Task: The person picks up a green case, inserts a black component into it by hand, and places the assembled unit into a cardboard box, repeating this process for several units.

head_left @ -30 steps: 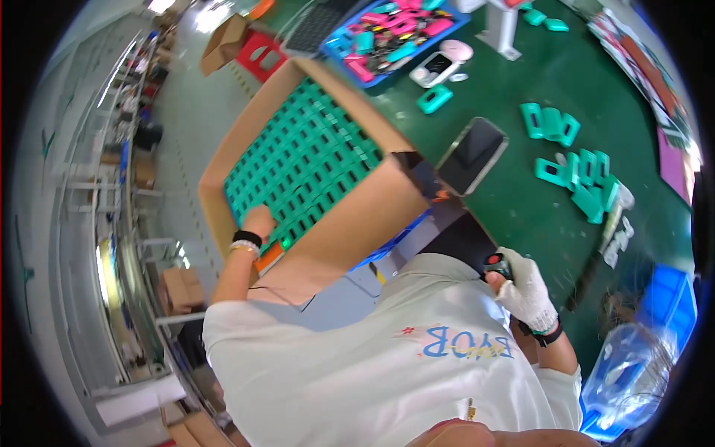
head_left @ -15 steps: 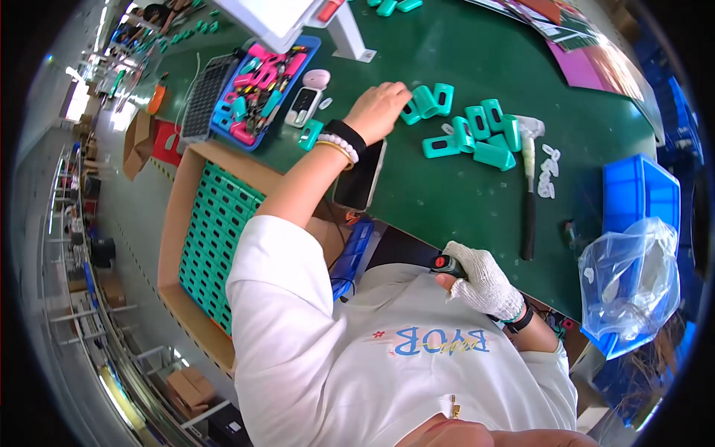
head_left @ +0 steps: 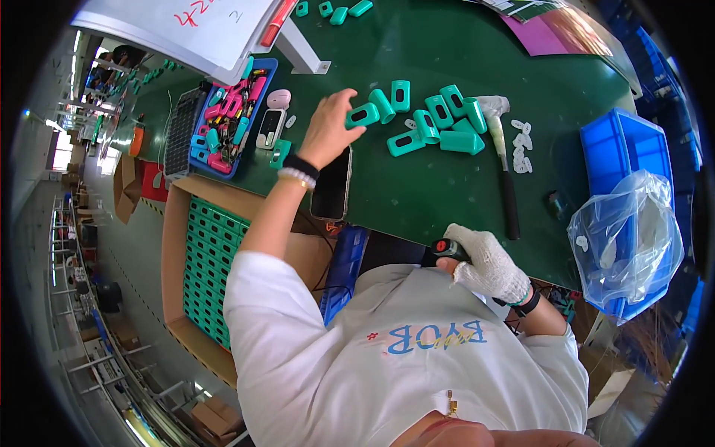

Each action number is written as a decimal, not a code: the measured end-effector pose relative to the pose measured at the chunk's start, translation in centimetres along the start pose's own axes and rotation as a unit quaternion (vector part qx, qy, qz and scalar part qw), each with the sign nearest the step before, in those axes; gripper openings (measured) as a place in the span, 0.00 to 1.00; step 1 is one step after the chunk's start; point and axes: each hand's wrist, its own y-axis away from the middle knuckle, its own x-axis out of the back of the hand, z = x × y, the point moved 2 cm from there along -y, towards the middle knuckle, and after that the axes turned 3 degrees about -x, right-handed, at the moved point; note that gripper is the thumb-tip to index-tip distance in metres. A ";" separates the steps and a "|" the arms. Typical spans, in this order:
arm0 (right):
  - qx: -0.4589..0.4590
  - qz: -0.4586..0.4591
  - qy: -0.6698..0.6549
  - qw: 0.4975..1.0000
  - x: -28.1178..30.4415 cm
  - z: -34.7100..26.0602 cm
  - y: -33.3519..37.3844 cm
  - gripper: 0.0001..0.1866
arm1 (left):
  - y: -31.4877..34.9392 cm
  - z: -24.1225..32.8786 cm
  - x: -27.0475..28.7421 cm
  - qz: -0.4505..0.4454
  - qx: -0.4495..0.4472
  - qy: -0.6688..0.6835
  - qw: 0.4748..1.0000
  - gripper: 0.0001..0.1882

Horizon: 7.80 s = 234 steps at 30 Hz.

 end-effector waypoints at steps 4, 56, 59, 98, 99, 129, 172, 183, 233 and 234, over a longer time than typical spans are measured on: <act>-0.037 0.049 -0.020 0.998 1.2 0.4 0.4 0.15 | 5.0 3.6 -0.4 0.069 0.205 0.708 0.673 0.16; 0.276 0.097 0.294 0.910 0.8 -4.9 0.5 0.13 | 16.2 14.3 -6.9 -0.084 0.112 0.722 0.678 0.29; 0.215 0.038 0.330 0.918 0.5 -5.3 0.1 0.16 | 16.4 14.2 -7.1 -0.080 0.114 0.710 0.691 0.30; -0.004 0.029 -0.029 0.999 0.7 -3.8 1.4 0.21 | 16.5 13.1 -6.0 -0.076 0.100 0.737 0.664 0.24; -0.027 0.053 -0.005 0.998 1.0 -3.8 1.6 0.21 | 16.6 13.1 -6.0 -0.082 0.105 0.743 0.656 0.24; -0.055 -0.107 -0.076 0.990 -1.8 -1.5 -0.4 0.23 | 17.6 18.1 -1.4 -0.037 -0.071 0.148 0.986 0.28; 0.019 -0.094 -0.062 0.993 -3.4 -1.1 -1.4 0.16 | 17.6 16.2 1.0 0.026 0.057 0.242 0.968 0.26; 0.026 -0.249 -0.008 0.968 -6.5 -4.7 -2.2 0.10 | 26.8 15.2 3.9 0.368 0.280 0.534 0.708 0.19; -0.039 0.030 -0.009 0.999 -0.5 0.6 1.9 0.15 | 2.3 6.9 -7.2 0.013 0.007 -0.102 0.995 0.21; -0.047 0.041 -0.009 0.998 0.4 1.0 2.2 0.15 | 2.9 6.7 -6.8 0.018 0.000 -0.094 0.995 0.21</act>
